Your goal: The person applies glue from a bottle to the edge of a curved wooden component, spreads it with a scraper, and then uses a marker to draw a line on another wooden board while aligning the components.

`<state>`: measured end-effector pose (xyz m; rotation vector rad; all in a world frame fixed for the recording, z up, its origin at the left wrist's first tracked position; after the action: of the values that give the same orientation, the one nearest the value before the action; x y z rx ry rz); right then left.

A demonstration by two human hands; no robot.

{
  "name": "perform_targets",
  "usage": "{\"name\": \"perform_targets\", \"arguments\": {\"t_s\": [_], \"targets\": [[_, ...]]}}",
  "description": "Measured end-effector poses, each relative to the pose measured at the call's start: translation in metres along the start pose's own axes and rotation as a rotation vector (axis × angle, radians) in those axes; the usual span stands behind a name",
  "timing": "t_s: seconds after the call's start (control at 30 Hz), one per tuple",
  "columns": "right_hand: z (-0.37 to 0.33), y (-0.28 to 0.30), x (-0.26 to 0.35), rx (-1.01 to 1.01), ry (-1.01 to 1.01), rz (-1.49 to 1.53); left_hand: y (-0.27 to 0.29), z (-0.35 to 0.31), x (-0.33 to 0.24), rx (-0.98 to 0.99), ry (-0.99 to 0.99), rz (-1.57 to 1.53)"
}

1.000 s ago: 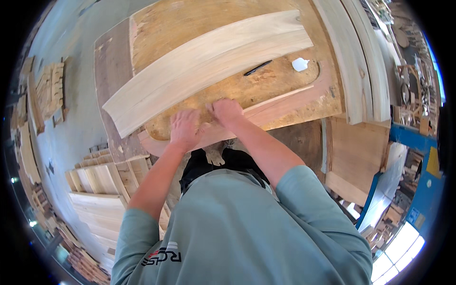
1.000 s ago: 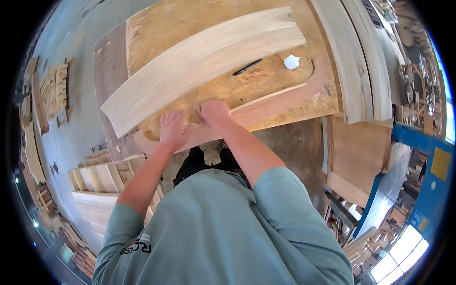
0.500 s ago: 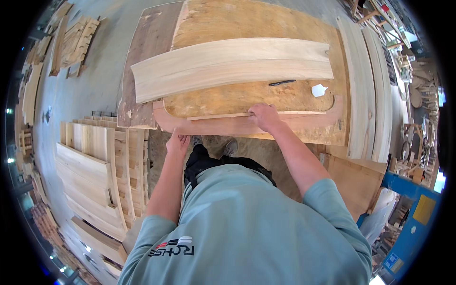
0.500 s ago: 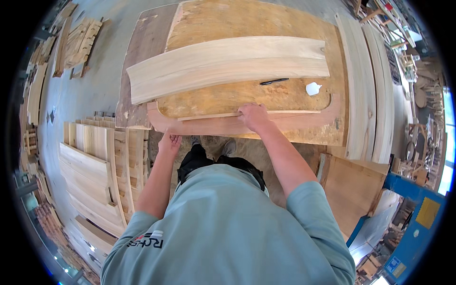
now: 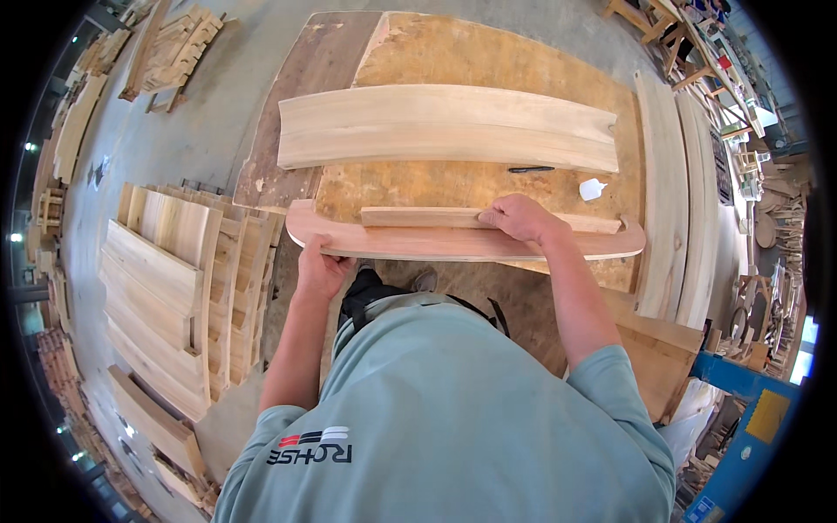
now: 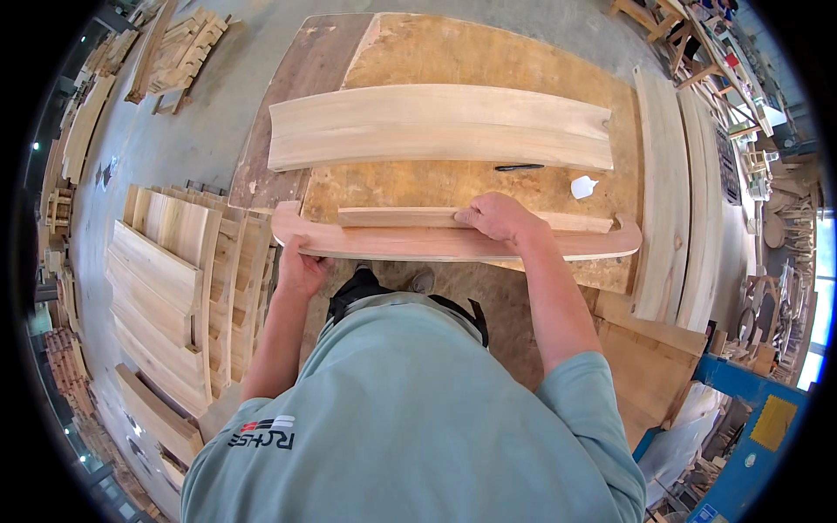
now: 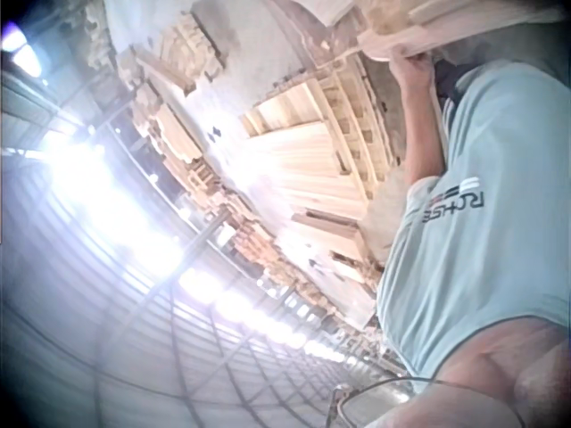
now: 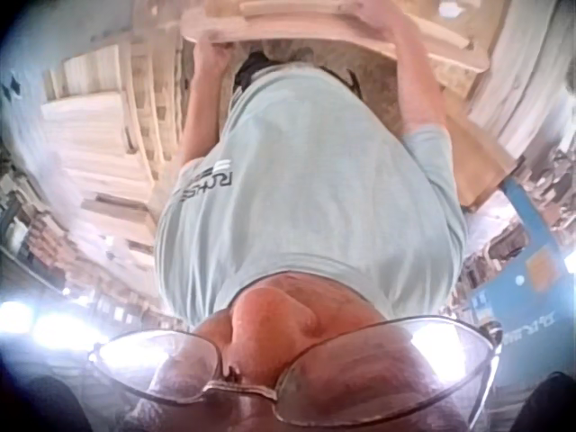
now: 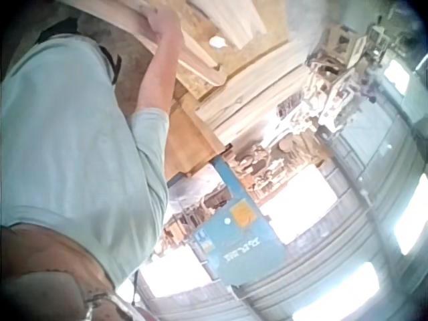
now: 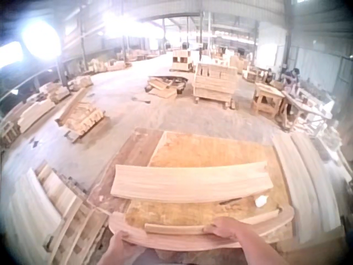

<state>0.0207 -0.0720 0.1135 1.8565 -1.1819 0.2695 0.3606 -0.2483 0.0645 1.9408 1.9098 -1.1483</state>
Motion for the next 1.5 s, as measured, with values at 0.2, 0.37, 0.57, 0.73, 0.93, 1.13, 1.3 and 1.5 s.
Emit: {"name": "perform_targets", "arguments": {"t_s": [0.2, 0.37, 0.57, 0.73, 0.93, 1.13, 1.3, 1.5], "targets": [[-0.004, 0.019, 0.005, -0.009, -0.011, 0.066, -0.016, -0.016, -0.026, 0.185, 0.008, -0.075], [0.003, 0.039, 0.004, 0.076, 0.044, -0.027, -0.053, -0.039, -0.046, 0.154, 0.004, -0.09], [0.006, 0.046, 0.0, 0.089, 0.025, -0.007, -0.068, -0.042, -0.055, 0.098, -0.024, -0.05], [0.003, 0.044, -0.003, -0.077, 0.116, 0.124, -0.066, -0.039, -0.056, 0.088, -0.012, -0.043], [0.0, 0.042, -0.001, -0.106, 0.103, 0.105, -0.058, -0.029, -0.057, 0.161, -0.002, -0.026], [-0.003, 0.041, 0.0, -0.164, 0.137, 0.117, -0.059, -0.026, -0.06, 0.155, 0.012, -0.012], [-0.005, 0.04, -0.006, -0.2, 0.085, 0.139, -0.052, -0.014, -0.057, 0.158, 0.006, -0.01], [-0.048, 0.039, 0.0, -0.27, 0.168, -0.214, -0.046, 0.002, -0.058, 0.135, 0.006, 0.028]]}}
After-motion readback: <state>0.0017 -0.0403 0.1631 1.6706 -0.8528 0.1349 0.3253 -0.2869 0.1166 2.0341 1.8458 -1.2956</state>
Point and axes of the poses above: each hand's wrist, its own z-axis towards the middle knuckle, its own y-axis out of the back of the hand, x = y × z, the point moved 5 cm from there along z, towards the middle knuckle, and after that the axes turned 7 degrees about z, right-handed, at the moved point
